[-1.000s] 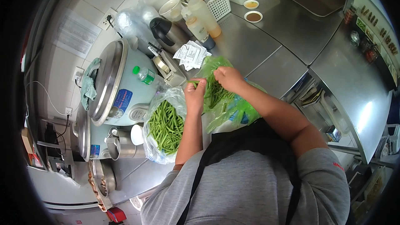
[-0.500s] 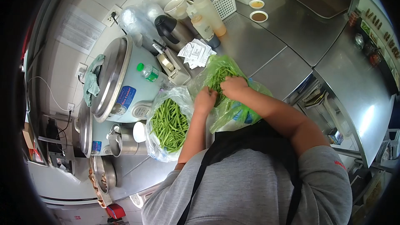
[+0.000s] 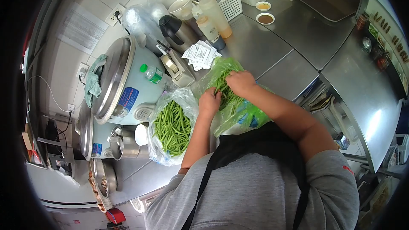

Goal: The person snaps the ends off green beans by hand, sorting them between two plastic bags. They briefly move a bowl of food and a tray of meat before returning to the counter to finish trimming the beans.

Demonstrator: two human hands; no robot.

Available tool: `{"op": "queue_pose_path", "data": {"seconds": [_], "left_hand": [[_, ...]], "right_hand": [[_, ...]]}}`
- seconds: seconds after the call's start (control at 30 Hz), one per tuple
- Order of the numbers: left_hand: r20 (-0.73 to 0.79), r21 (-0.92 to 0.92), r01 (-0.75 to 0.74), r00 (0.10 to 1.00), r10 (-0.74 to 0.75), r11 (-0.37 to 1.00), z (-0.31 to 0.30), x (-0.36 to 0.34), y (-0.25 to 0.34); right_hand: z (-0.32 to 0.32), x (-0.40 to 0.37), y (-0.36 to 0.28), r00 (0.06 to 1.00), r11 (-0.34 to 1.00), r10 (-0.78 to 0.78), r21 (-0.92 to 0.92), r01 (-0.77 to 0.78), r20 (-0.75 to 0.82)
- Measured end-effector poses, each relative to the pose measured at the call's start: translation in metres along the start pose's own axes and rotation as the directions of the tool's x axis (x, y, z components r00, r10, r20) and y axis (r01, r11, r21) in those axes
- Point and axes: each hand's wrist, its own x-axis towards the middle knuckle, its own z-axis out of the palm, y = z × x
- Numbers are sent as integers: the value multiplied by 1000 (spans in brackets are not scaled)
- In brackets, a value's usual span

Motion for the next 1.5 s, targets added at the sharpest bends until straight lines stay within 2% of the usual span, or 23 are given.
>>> {"op": "queue_pose_path", "data": {"seconds": [0.2, 0.3, 0.33, 0.4, 0.47, 0.5, 0.6, 0.63, 0.67, 0.73, 0.77, 0.87, 0.9, 1.0, 1.03, 1.1, 1.2, 1.23, 1.3, 1.33, 1.4, 1.43, 1.5], "left_hand": [[-88, -269, 15, 995, -40, 963, 4, 2, -5], [-26, -420, -27, 999, 18, 907, 12, 4, 0], [3, -481, 1, 1000, 0, 877, 9, 5, 4], [64, -594, 62, 998, -29, 802, 1, 7, 13], [83, -695, 67, 996, -13, 716, 6, 14, 4], [84, -714, 62, 996, -2, 698, 7, 16, 2], [94, -779, 130, 991, -91, 614, 6, 15, 0], [103, -799, 165, 985, -138, 579, 5, 14, -1], [100, -838, 167, 983, -156, 520, 4, 14, 0], [97, -906, 166, 977, -192, 390, 0, 13, 5], [101, -913, 169, 975, -197, 371, -3, 14, 8], [93, -927, 152, 979, -183, 343, -11, 17, 11], [85, -925, 136, 984, -157, 355, -12, 17, 10], [43, -890, 73, 996, -76, 450, -13, 16, 6], [25, -872, 44, 999, -46, 487, -12, 17, 5], [59, -901, 82, 996, -66, 425, -11, 18, 4], [88, -915, 161, 975, -205, 370, -14, 21, 4], [95, -915, 191, 958, -269, 356, -15, 21, 4], [79, -813, 221, 958, -274, 538, 4, 34, -35], [70, -750, 234, 958, -278, 619, 12, 39, -50], [19, -294, 172, 985, -174, 940, 16, 44, -50], [17, -22, 126, 992, -126, 992, 18, 44, -49], [146, 126, 262, 949, -279, 957, 17, 45, -35]], "right_hand": [[-6, 0, -4, 986, 987, 102, 113, -117, 132], [2, 4, -10, 971, 920, 205, 363, -147, -127], [5, 5, -10, 960, 847, 239, 514, -132, -147], [9, 6, -10, 935, 635, 314, 769, -77, -166], [4, 5, -8, 933, 126, 350, 983, -131, 79], [0, 4, -8, 927, -153, 316, 975, -159, 201], [-28, 3, -3, 914, -341, 304, 927, -158, 268], [-24, 3, 6, 934, -134, 250, 965, -226, 253], [-19, 2, 7, 955, 190, 228, 953, -234, 189], [-7, -4, 6, 986, 749, 129, 642, -164, 101], [4, -9, 3, 993, 697, 88, 708, -114, 74], [4, -10, -5, 990, 637, 65, 758, -136, 123], [-1, -9, -7, 991, 728, 82, 673, -130, 103], [-2, -1, -5, 974, 737, 221, 646, -196, 43], [-3, -1, -6, 956, 577, 273, 777, -253, 108], [-8, 0, -10, 909, 190, 328, 924, -331, 259], [-10, 0, -4, 919, -168, 307, 965, -202, 246], [-11, 0, 2, 909, -191, 316, 957, -219, 271], [-15, 1, 16, 887, -235, 333, 939, -251, 320], [-13, 0, 18, 891, -68, 344, 955, -290, 295], [-6, -3, 16, 908, 276, 339, 896, -348, 248], [-3, -5, 14, 929, 455, 301, 824, -337, 214], [1, -8, 10, 969, 762, 192, 598, -248, 157]]}}
